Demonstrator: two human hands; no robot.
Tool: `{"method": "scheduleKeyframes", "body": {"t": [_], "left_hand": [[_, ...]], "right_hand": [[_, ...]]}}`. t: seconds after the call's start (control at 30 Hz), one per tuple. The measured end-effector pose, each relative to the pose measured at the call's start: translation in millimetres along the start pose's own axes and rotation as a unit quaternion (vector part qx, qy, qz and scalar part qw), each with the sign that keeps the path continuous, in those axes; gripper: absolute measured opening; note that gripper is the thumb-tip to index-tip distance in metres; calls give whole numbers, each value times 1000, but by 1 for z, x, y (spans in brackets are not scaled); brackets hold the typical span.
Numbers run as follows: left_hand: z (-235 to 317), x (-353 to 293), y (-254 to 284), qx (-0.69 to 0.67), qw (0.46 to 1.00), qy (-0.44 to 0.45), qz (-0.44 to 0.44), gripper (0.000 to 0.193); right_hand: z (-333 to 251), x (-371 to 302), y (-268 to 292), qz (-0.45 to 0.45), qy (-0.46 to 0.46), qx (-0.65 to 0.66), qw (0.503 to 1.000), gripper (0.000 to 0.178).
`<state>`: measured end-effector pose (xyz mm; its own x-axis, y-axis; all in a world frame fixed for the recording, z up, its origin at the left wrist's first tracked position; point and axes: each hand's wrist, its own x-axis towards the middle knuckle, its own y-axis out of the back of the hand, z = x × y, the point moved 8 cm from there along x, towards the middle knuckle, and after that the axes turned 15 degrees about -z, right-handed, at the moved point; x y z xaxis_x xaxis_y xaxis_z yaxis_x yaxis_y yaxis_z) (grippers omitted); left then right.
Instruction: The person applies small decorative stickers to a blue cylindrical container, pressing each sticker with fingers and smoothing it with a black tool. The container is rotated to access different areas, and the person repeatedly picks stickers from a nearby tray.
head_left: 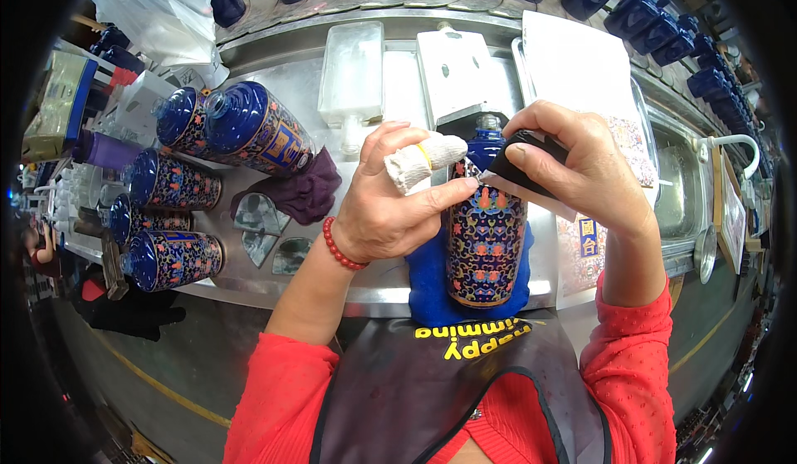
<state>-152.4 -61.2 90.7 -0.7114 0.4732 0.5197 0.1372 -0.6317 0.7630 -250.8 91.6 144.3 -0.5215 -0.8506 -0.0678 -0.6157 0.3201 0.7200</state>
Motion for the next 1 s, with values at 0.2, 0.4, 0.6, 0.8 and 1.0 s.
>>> {"method": "scheduleKeyframes", "body": {"t": [0.2,0.4,0.6,0.8,1.0], "left_hand": [[2,2,0,-12,1000,-8,-1,49],[3,3,-2,-12,1000,-5,-6,47],[-2,4,0,-29,999,-2,33,44],[-21,2,-11,-92,987,128,42,32],[-29,-6,-29,-253,952,173,-1,24]], "right_hand": [[-2,-3,4,20,8,3,1000,16],[4,-13,15,43,-3,14,999,16],[17,-27,20,77,-41,45,995,19],[34,-43,14,98,-80,112,986,21],[47,-50,0,104,-86,202,970,20]]}}
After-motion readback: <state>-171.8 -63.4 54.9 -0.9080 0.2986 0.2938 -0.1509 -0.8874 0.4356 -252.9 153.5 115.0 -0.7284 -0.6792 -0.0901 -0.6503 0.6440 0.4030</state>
